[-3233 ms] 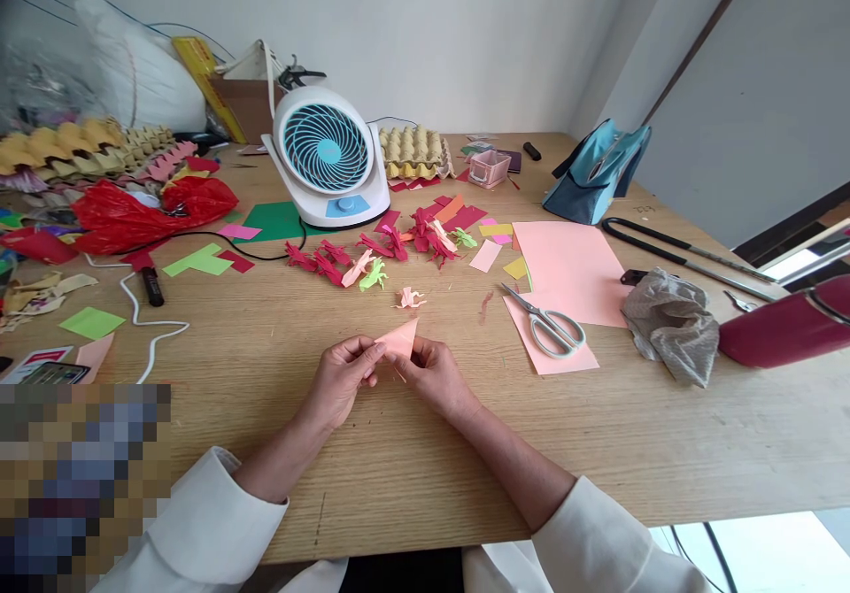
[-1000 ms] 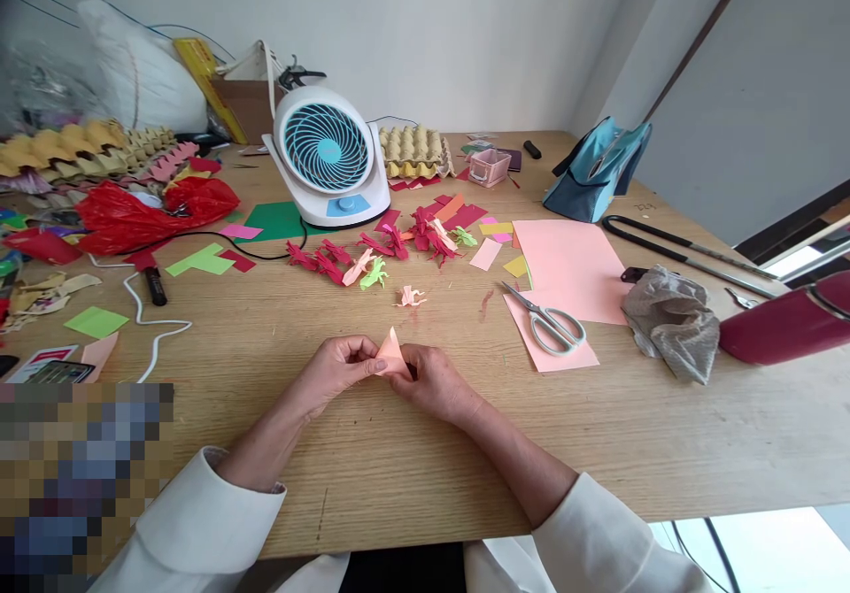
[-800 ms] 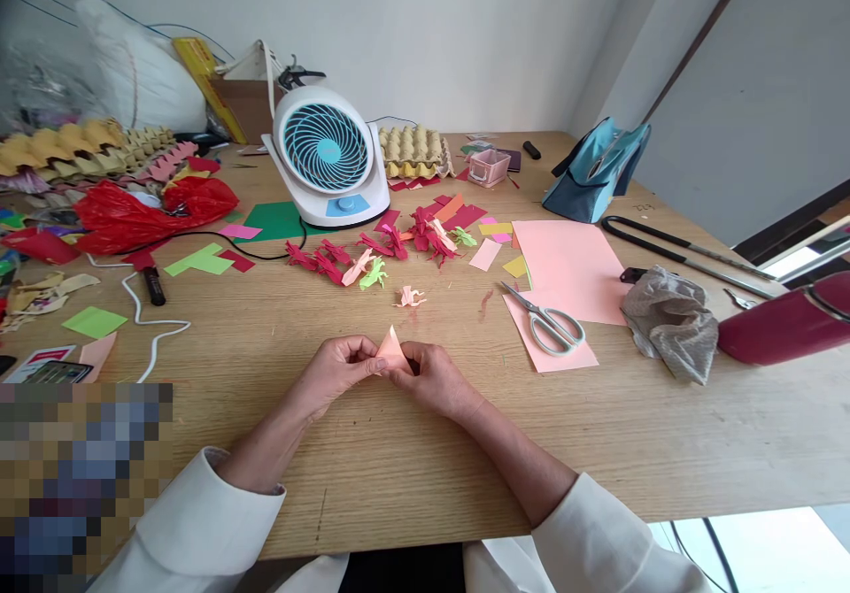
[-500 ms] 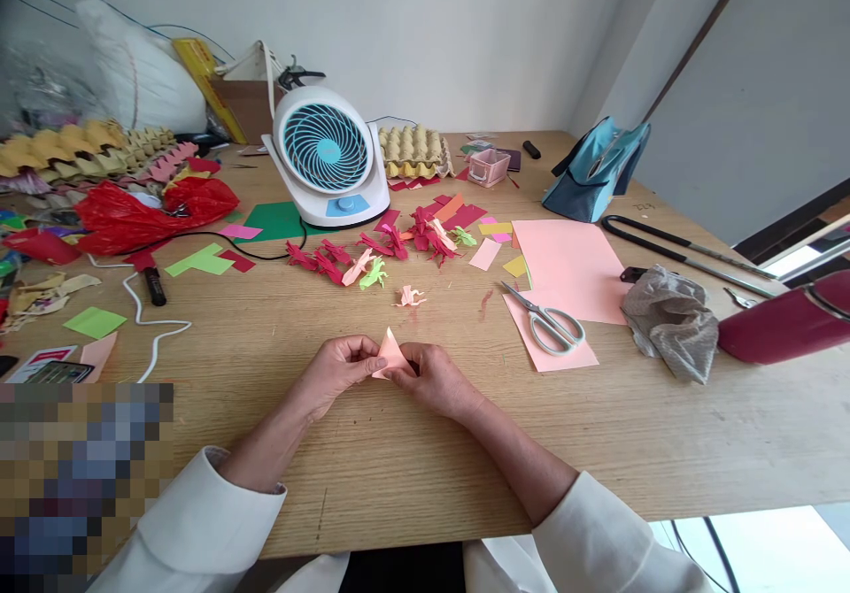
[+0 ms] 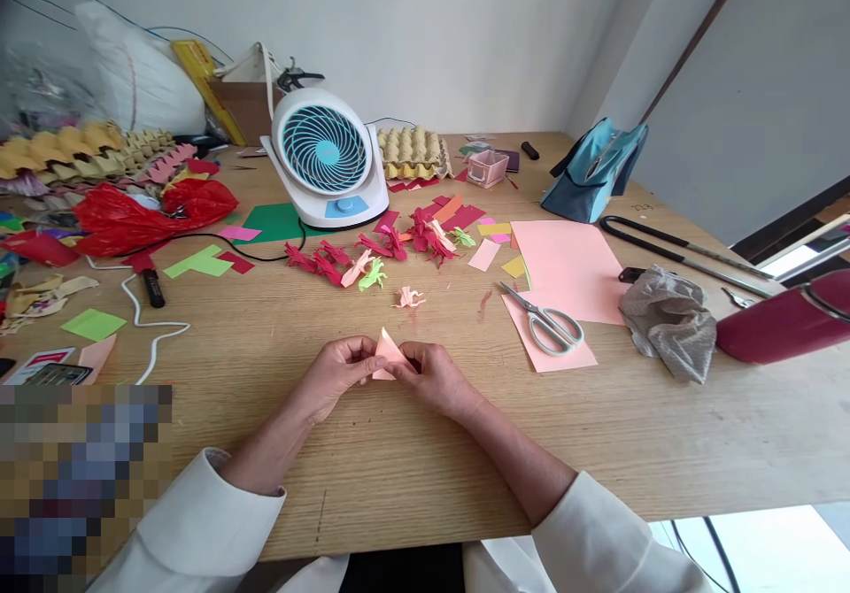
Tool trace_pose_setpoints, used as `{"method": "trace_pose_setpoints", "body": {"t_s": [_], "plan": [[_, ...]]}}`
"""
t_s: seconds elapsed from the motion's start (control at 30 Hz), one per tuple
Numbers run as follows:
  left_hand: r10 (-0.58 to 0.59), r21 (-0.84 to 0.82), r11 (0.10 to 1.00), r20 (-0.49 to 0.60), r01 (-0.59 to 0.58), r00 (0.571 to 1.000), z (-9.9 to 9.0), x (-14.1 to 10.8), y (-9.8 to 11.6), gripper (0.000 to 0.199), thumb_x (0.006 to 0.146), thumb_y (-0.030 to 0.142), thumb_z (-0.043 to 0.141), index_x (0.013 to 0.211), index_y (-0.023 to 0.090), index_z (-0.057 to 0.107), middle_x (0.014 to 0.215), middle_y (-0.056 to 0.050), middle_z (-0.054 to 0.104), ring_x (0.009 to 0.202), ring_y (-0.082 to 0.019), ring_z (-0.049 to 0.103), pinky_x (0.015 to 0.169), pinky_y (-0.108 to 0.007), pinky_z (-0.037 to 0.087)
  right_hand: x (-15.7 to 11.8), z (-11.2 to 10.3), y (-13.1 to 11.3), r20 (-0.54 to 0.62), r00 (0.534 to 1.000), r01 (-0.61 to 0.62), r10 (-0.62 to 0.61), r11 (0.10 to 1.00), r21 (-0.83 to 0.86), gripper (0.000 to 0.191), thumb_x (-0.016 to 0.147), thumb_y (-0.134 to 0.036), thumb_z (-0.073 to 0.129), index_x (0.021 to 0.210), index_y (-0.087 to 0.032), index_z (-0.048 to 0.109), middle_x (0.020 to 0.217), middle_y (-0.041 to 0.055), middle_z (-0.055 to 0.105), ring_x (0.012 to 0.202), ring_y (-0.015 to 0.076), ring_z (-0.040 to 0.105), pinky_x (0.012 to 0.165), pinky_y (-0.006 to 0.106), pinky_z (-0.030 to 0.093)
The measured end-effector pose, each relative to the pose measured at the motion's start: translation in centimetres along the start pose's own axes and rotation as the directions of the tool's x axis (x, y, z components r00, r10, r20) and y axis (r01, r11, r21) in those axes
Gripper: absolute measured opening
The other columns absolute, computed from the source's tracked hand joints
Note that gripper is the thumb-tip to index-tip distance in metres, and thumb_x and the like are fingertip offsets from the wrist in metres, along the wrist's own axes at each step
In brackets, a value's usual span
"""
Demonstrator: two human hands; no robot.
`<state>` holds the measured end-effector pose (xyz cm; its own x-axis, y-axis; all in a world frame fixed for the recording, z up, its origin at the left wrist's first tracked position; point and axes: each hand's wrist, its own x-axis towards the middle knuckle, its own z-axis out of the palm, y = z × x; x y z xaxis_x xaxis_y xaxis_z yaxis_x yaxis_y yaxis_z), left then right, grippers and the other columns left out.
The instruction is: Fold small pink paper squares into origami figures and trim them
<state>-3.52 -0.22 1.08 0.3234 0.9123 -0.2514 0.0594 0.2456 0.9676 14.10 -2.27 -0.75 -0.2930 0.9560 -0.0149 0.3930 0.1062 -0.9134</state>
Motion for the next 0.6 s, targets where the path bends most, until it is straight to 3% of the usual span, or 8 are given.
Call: {"method": "trace_pose_setpoints", "body": {"t_s": [0.1,0.33,0.6], "plan": [[0.005,0.008,1.000,0.019,-0.005,1.000,-0.03,0.00,-0.01,0.035,0.060,0.044,0.083,0.070,0.014,0.067,0.060,0.003,0.059,0.053,-0.008,0.045,0.051,-0.020,0.033,-0.13,-0.02,-0.12,0.017,0.999,0.038,-0.038,0.999,-0.034,0.037,0.086,-0.041,0.055,0.061,-0.019,0.037,0.060,-0.0052,0.033,0.056,0.0089,0.031,0.050,0.023,0.022],[0.042,0.019,0.999,-0.049,-0.041,0.998,-0.09,0.08,-0.41,0.029,0.058,0.035,0.084,0.068,0.013,0.068,0.064,0.001,0.064,0.059,-0.010,0.054,0.058,-0.021,0.040,-0.20,-0.08,-0.04,0.040,0.998,0.046,-0.044,0.998,-0.040,0.036,0.087,-0.041,0.055,0.063,-0.019,0.037,0.061,-0.0051,0.034,0.057,0.0092,0.031,0.051,0.023,0.023],[0.005,-0.004,1.000,-0.075,-0.005,0.997,0.26,-0.16,0.20,0.036,0.055,0.031,0.085,0.079,0.013,0.067,0.068,-0.001,0.067,0.060,-0.011,0.058,0.059,-0.023,0.045,-0.29,-0.09,0.05,0.043,0.997,0.069,-0.067,0.997,-0.044,0.038,0.087,-0.041,0.054,0.062,-0.020,0.035,0.060,-0.0049,0.034,0.056,0.0091,0.031,0.050,0.024,0.022]]}}
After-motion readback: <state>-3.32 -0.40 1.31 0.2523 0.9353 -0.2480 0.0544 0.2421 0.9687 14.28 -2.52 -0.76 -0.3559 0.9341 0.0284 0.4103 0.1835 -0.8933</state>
